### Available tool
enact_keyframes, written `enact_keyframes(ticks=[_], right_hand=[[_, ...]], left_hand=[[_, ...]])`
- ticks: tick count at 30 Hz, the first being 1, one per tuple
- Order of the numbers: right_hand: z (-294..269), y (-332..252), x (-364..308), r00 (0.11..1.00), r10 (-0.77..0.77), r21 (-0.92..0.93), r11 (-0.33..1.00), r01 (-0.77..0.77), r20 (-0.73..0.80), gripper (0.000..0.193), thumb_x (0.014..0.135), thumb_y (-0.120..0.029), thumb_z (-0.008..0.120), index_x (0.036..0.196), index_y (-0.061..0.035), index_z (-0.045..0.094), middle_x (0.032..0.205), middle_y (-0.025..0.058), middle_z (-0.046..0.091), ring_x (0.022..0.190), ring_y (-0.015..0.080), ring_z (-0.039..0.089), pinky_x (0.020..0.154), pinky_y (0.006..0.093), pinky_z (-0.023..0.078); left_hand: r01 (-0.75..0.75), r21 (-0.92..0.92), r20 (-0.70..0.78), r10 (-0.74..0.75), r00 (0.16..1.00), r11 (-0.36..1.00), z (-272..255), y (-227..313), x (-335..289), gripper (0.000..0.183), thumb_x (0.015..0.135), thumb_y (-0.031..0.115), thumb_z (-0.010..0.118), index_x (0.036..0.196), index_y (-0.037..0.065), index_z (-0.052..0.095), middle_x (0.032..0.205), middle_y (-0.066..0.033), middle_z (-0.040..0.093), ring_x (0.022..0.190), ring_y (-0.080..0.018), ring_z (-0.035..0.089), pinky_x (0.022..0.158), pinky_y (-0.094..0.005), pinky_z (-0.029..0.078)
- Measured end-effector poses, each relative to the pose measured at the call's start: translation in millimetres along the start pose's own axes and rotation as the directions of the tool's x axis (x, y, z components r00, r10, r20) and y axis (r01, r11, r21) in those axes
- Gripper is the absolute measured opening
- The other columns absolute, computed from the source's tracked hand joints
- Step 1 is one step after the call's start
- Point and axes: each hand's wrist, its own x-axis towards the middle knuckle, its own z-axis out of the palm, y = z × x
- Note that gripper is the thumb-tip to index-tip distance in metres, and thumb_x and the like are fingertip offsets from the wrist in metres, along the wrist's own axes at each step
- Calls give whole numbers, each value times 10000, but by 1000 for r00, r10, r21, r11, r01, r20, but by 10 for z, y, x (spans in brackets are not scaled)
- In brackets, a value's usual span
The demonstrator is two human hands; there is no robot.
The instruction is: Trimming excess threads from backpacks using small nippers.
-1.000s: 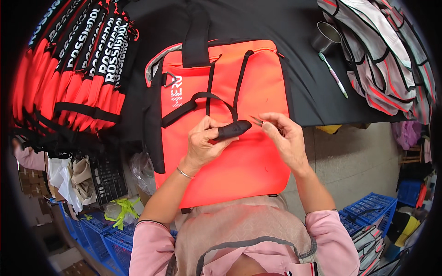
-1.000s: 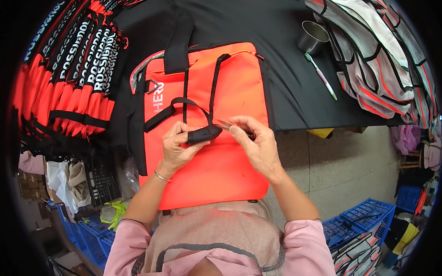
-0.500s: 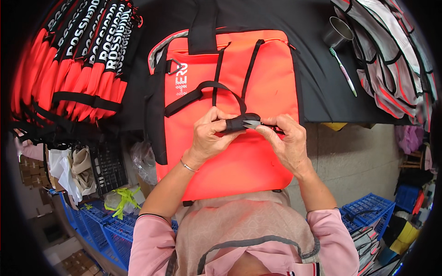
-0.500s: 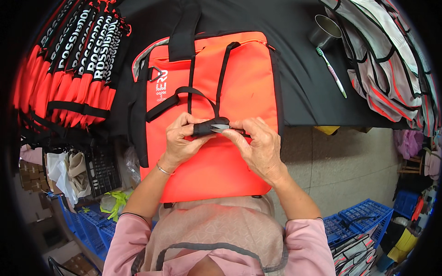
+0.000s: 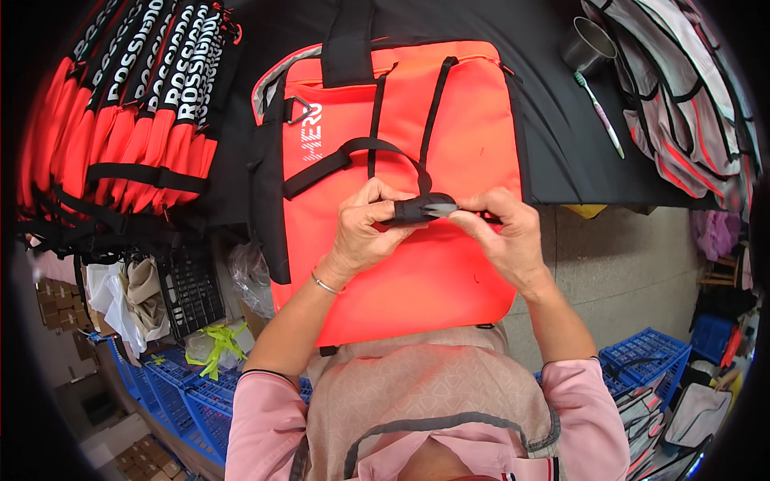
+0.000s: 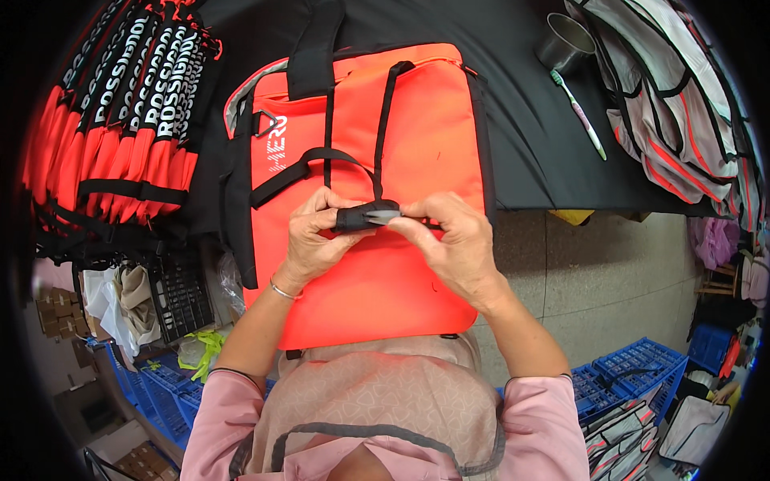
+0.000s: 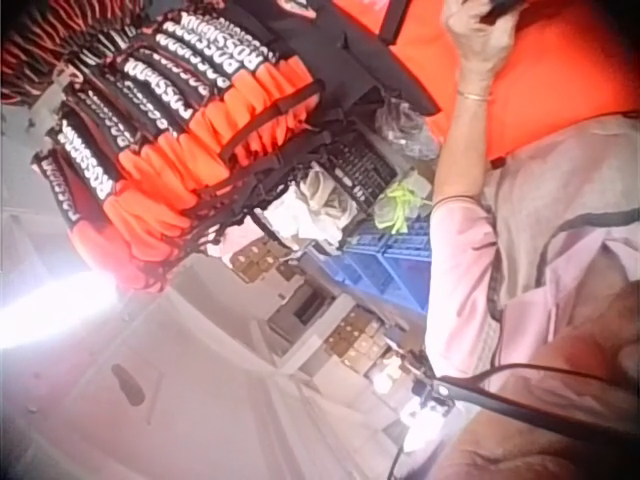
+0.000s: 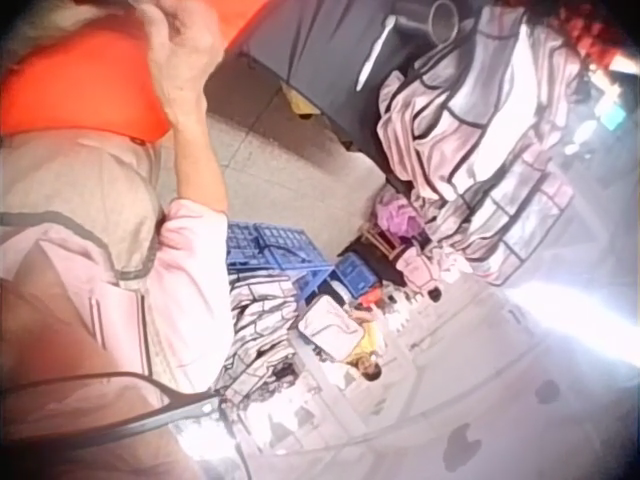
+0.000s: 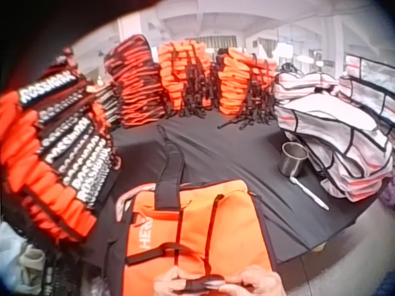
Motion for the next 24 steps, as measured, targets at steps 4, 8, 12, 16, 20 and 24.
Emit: enact_keyframes(ticks=[4,8,12,16,20,24], right_hand=[[20,-14,-24,991,-119,-224,966,131,66,162,798,-81,794,835,9,665,751,74,659,667,149,597,607,283,476],[34,0,-30,994,-97,-91,992,93,-43,154,802,-77,787,825,11,664,751,85,658,672,173,601,618,290,486],[-52,25,-63,988,-131,-221,964,145,77,126,828,-64,767,837,5,662,755,44,642,687,106,573,617,257,467],[-291,145,-121,943,323,377,886,-270,-85,246,888,-174,742,1039,-18,626,858,-20,598,769,46,523,690,222,459],[-371,187,-357,933,352,217,919,-328,-80,358,856,-142,766,1148,-16,600,862,-26,589,792,46,529,729,205,446],[-253,164,-653,894,436,308,841,-446,104,121,850,-76,744,907,12,684,762,-23,615,726,54,562,649,228,460]], left_hand=[[11,-38,-12,-12,1000,999,8,-6,-53,315,653,-2,850,949,77,777,876,-50,682,775,-144,616,654,-269,541],[28,-15,-15,-28,1000,1000,15,33,-59,309,659,13,855,951,80,778,876,-48,678,770,-140,613,651,-269,539],[-14,51,28,12,1000,999,-24,113,-160,279,664,-53,785,924,41,749,961,-85,678,818,-201,637,699,-314,553],[-259,258,264,190,946,931,-110,348,-502,313,650,-112,637,939,-7,695,1266,-186,594,1039,-322,640,877,-390,542],[-91,183,489,-10,872,979,-212,432,-1035,318,651,-95,608,951,-18,683,1418,-216,481,1198,-361,577,1012,-432,489],[-197,281,462,48,886,939,-333,674,-1098,241,680,-16,602,898,55,673,1100,-94,694,897,-214,650,728,-322,482]])
